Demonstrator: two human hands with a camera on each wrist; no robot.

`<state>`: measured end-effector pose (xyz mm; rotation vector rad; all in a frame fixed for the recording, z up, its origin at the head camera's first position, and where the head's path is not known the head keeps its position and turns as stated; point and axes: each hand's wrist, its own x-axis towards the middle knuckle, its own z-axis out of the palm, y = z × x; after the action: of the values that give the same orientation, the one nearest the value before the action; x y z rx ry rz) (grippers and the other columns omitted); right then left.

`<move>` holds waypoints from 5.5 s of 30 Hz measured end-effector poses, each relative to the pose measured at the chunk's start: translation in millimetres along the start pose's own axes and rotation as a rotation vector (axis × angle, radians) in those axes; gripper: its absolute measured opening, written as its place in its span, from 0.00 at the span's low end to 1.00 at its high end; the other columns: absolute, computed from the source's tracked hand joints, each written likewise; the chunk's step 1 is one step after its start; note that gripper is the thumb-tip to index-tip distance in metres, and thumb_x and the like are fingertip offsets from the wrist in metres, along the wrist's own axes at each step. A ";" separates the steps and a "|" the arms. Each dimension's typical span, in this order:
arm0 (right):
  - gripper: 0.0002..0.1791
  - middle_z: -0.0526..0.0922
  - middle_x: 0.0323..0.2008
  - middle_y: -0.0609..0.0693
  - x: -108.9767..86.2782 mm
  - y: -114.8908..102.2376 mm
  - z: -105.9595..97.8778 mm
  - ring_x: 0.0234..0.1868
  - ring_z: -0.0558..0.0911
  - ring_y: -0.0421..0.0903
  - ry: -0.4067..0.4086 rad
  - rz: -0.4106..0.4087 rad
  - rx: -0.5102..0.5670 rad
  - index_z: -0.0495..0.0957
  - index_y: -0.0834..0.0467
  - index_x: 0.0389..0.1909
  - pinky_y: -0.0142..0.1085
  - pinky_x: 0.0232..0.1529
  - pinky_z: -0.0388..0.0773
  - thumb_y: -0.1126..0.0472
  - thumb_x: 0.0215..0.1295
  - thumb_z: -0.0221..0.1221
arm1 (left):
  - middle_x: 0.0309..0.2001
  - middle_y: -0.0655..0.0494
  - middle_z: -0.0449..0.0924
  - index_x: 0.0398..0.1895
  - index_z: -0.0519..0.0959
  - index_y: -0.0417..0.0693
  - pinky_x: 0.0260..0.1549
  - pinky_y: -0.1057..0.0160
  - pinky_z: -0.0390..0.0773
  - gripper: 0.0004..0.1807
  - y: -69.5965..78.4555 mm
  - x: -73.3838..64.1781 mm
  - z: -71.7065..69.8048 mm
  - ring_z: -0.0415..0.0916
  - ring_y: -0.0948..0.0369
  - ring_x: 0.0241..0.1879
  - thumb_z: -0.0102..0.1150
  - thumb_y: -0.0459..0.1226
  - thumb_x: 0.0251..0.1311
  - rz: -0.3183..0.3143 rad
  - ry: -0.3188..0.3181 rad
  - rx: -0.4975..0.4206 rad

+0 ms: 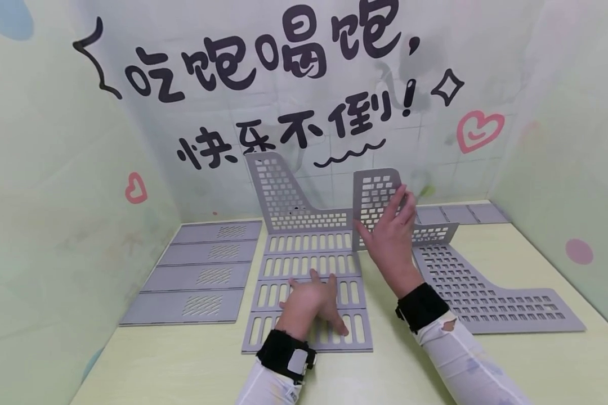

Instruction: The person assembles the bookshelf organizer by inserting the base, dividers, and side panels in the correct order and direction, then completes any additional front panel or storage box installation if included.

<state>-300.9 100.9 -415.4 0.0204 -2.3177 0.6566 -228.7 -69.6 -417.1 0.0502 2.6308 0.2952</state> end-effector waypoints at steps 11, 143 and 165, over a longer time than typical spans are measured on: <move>0.63 0.51 0.78 0.78 11.4 4.5 -10.1 0.74 0.63 0.76 -0.154 0.044 0.041 0.32 0.70 0.84 0.65 0.68 0.77 0.51 0.70 0.68 | 0.88 0.38 0.37 0.87 0.52 0.63 0.59 0.09 0.59 0.72 0.1 -0.3 -2.0 0.32 0.16 0.79 0.88 0.59 0.38 0.010 -0.013 0.009; 0.63 0.71 0.60 0.79 34.2 113.4 -67.2 0.56 0.74 0.66 -1.102 0.355 -0.214 0.44 0.84 0.75 0.59 0.65 0.76 0.44 0.63 0.70 | 0.88 0.39 0.39 0.85 0.59 0.57 0.76 0.21 0.53 0.55 -17.6 13.1 -12.3 0.37 0.27 0.84 0.77 0.56 0.58 0.248 0.039 -0.012; 0.67 0.58 0.69 0.88 36.7 106.9 -70.2 0.67 0.66 0.78 -0.987 0.424 -0.226 0.30 0.84 0.77 0.71 0.66 0.72 0.45 0.66 0.65 | 0.78 0.25 0.57 0.77 0.64 0.32 0.34 0.52 0.88 0.47 -129.1 13.8 -50.7 0.77 0.42 0.57 0.74 0.48 0.63 0.010 0.099 -0.308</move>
<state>-304.3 232.5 -396.8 -0.3289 -3.3951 0.6658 -262.7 -204.5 -408.2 -0.0552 2.6510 0.7188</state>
